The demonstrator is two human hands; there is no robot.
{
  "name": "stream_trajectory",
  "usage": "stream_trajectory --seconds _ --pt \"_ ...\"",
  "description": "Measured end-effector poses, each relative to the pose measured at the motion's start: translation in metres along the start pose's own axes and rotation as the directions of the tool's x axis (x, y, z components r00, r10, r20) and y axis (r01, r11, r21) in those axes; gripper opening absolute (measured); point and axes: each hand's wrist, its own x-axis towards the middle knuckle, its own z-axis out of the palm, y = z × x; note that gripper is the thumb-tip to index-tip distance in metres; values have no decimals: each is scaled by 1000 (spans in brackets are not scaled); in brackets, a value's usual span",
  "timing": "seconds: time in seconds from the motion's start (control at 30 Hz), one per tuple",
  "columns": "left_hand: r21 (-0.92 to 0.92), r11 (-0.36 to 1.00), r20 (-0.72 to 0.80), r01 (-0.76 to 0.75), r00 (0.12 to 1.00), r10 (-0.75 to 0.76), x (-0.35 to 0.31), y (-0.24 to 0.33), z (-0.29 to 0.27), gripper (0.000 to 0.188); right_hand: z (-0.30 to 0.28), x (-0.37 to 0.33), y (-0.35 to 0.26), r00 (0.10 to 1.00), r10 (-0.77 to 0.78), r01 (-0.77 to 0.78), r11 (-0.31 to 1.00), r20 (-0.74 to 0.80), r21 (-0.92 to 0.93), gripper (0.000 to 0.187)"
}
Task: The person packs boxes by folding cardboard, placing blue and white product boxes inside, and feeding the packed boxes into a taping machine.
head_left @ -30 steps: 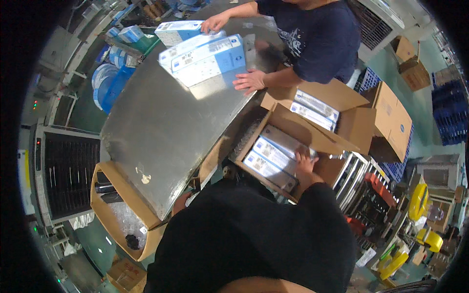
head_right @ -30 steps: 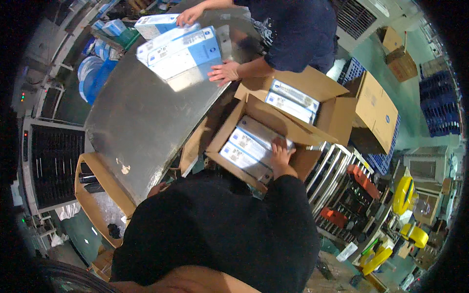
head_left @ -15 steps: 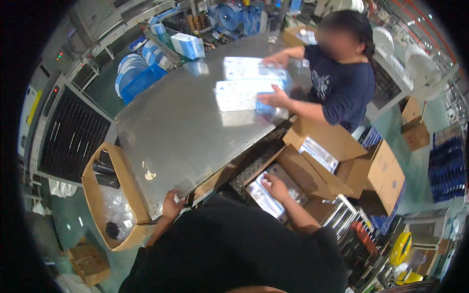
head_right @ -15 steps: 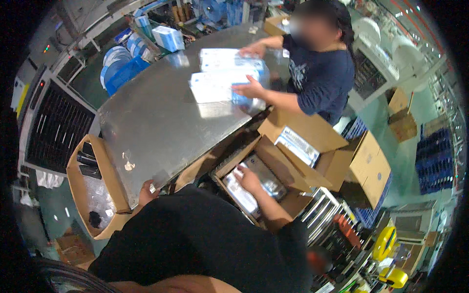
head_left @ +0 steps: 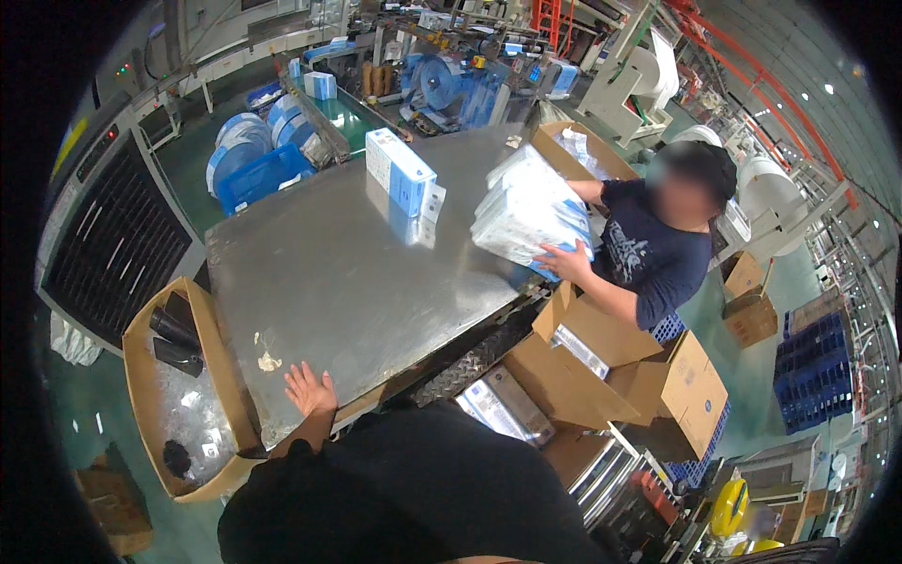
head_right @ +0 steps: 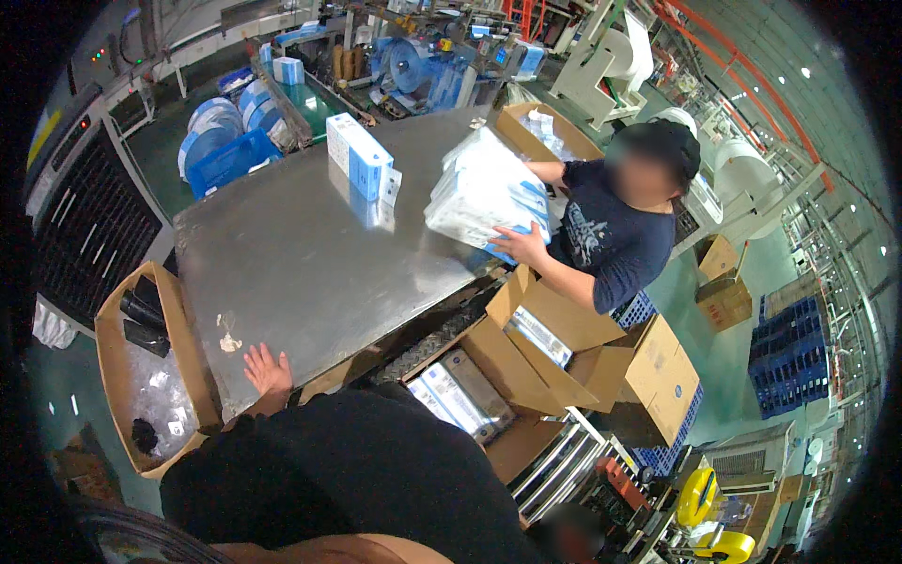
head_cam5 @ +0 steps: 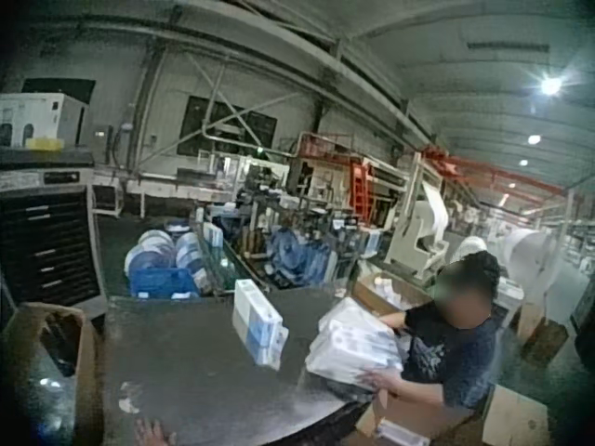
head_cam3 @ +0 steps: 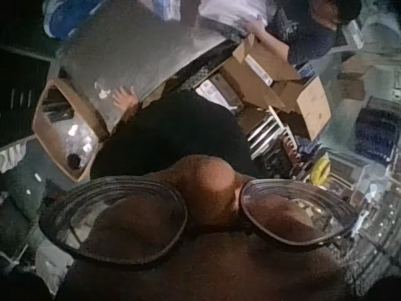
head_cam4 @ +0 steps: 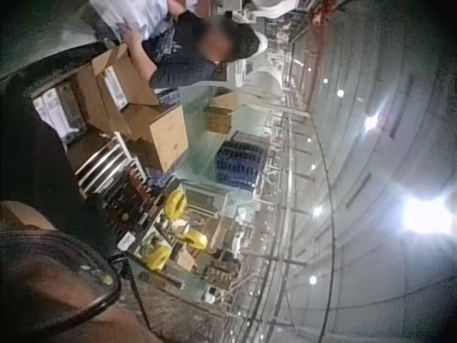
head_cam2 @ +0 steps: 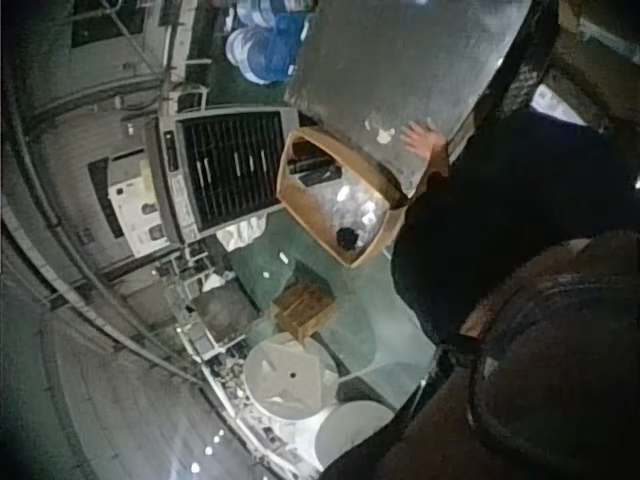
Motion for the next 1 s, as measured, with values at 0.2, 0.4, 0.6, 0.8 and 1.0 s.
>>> stream_trajectory --seconds 0.2,0.4,0.6,0.8,1.0 --pt "62 997 -91 -50 994 55 0 -3 15 69 10 -13 -1 995 93 -93 996 -28 14 48" --pt "96 994 -183 -45 981 62 -1 -3 16 66 11 -14 -9 991 126 -125 992 -34 33 46" --pt "69 997 -64 -40 997 44 3 -5 18 70 13 -9 -19 990 135 -134 991 -30 18 44" --pt "35 999 -56 -24 998 26 1 -4 10 71 9 0 -28 993 120 -120 993 -22 -9 42" --pt "31 999 26 11 1000 -11 5 -4 15 73 3 11 -43 995 96 -97 995 -29 -34 40"
